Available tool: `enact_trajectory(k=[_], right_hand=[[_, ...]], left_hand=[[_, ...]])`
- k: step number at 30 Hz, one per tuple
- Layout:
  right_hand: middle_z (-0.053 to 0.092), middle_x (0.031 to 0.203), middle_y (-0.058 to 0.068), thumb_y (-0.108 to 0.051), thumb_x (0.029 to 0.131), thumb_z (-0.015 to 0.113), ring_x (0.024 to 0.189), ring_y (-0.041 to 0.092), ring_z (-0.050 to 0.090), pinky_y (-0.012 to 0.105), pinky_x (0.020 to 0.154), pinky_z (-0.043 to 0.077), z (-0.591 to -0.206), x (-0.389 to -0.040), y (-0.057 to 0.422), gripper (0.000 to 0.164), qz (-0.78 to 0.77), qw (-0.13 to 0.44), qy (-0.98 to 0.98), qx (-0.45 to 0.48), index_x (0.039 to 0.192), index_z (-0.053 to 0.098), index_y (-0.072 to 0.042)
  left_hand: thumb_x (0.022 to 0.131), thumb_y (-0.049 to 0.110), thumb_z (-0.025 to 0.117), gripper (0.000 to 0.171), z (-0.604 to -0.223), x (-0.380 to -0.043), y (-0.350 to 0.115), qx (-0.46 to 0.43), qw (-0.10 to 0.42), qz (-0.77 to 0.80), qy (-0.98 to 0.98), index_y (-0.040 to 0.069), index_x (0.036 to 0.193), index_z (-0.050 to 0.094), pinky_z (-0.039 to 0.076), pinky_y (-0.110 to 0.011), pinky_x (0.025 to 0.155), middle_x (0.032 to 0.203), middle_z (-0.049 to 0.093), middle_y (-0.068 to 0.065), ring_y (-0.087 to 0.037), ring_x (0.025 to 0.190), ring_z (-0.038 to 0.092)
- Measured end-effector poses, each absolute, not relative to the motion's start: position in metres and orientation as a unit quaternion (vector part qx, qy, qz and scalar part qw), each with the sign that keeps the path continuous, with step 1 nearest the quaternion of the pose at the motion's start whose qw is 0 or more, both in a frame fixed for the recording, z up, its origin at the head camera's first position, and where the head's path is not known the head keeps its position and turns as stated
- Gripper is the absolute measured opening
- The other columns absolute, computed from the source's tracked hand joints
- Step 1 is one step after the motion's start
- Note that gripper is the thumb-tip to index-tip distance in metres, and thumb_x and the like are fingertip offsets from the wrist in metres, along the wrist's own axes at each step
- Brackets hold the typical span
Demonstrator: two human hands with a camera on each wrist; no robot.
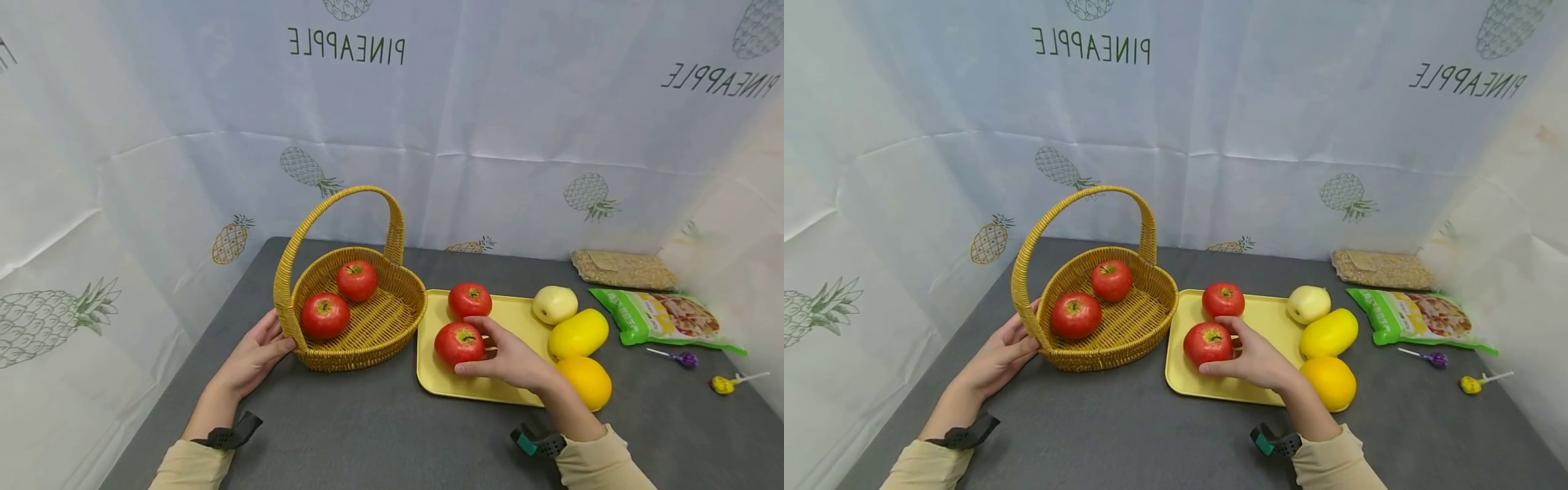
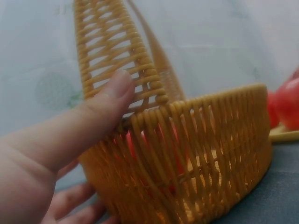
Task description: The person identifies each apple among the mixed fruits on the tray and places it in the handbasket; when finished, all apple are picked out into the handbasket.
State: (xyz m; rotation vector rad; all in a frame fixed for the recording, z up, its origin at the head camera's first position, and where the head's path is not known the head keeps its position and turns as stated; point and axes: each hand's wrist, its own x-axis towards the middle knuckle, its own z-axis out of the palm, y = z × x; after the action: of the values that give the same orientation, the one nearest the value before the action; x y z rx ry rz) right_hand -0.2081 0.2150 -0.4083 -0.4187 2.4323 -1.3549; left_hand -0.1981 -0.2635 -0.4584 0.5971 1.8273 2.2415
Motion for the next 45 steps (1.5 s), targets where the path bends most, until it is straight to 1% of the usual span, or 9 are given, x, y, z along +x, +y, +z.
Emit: enact_trajectory(k=[3,7,10,19,24,30,36,42,45], right_hand=[[0.052,0.141,0.012,-0.033,0.083,0.088,0.124,0.032,0.054,0.04,0.096,0.051,-0.41,-0.208,0.214,0.089,-0.478,0.171,0.845,-0.169,0.154,0.039,-0.011],[0.053,0.14,0.012,-0.029,0.084,0.088,0.122,0.031,0.055,0.039,0.095,0.052,-0.411,-0.207,0.213,0.085,-0.484,0.185,0.832,-0.197,0.153,0.041,-0.013],[0.056,0.138,0.012,-0.029,0.084,0.088,0.119,0.031,0.057,0.038,0.093,0.054,-0.413,-0.206,0.21,0.082,-0.483,0.186,0.83,-0.208,0.152,0.043,-0.014],[0.061,0.131,0.007,-0.032,0.082,0.09,0.118,0.027,0.058,0.038,0.095,0.053,-0.415,-0.204,0.203,0.076,-0.479,0.144,0.843,-0.199,0.144,0.051,-0.013],[0.061,0.131,0.006,-0.034,0.08,0.09,0.115,0.025,0.061,0.036,0.092,0.054,-0.415,-0.205,0.199,0.077,-0.478,0.128,0.847,-0.192,0.144,0.052,-0.013],[0.061,0.132,0.006,-0.034,0.079,0.091,0.116,0.026,0.06,0.038,0.094,0.053,-0.416,-0.204,0.202,0.076,-0.486,0.105,0.85,-0.175,0.141,0.052,-0.013],[0.059,0.133,0.008,-0.033,0.081,0.09,0.117,0.029,0.059,0.039,0.094,0.053,-0.409,-0.205,0.204,0.074,-0.501,0.094,0.845,-0.161,0.14,0.052,-0.011],[0.055,0.138,0.011,-0.029,0.084,0.088,0.118,0.031,0.06,0.042,0.095,0.054,-0.4,-0.206,0.206,0.073,-0.518,0.092,0.835,-0.161,0.143,0.05,-0.01],[0.054,0.14,0.012,-0.028,0.085,0.087,0.12,0.032,0.059,0.041,0.095,0.054,-0.396,-0.207,0.205,0.073,-0.525,0.093,0.83,-0.164,0.144,0.049,-0.01]], left_hand=[[0.106,0.006,0.057,0.076,-0.458,-0.198,-0.263,0.199,0.095,0.755,0.617,0.003,0.164,0.008,0.044,-0.027,0.106,0.158,0.038,0.0,-0.007,0.139,0.044],[0.105,0.005,0.057,0.076,-0.458,-0.198,-0.263,0.199,0.094,0.755,0.618,0.003,0.164,0.008,0.044,-0.027,0.106,0.159,0.037,-0.002,-0.007,0.139,0.044],[0.105,0.005,0.057,0.077,-0.458,-0.198,-0.263,0.198,0.094,0.755,0.619,0.003,0.164,0.008,0.044,-0.027,0.106,0.159,0.036,-0.002,-0.006,0.139,0.044],[0.105,0.005,0.058,0.078,-0.456,-0.199,-0.262,0.195,0.096,0.754,0.62,0.003,0.164,0.007,0.044,-0.027,0.106,0.158,0.037,0.0,-0.006,0.139,0.044],[0.105,0.004,0.057,0.077,-0.457,-0.199,-0.263,0.201,0.094,0.757,0.614,0.002,0.164,0.008,0.043,-0.027,0.107,0.157,0.039,0.002,-0.006,0.139,0.044],[0.106,0.004,0.056,0.075,-0.459,-0.198,-0.264,0.212,0.096,0.755,0.613,0.001,0.163,0.008,0.043,-0.027,0.107,0.156,0.041,0.003,-0.007,0.14,0.044],[0.105,0.003,0.056,0.074,-0.459,-0.197,-0.263,0.213,0.092,0.755,0.613,0.0,0.163,0.009,0.044,-0.027,0.107,0.156,0.043,0.003,-0.008,0.139,0.045],[0.105,0.002,0.058,0.077,-0.458,-0.197,-0.262,0.201,0.092,0.754,0.618,0.001,0.163,0.008,0.044,-0.026,0.106,0.156,0.041,0.003,-0.007,0.139,0.044],[0.105,0.003,0.058,0.077,-0.458,-0.197,-0.262,0.199,0.092,0.754,0.62,0.002,0.164,0.007,0.044,-0.026,0.106,0.156,0.04,0.003,-0.006,0.139,0.044]])
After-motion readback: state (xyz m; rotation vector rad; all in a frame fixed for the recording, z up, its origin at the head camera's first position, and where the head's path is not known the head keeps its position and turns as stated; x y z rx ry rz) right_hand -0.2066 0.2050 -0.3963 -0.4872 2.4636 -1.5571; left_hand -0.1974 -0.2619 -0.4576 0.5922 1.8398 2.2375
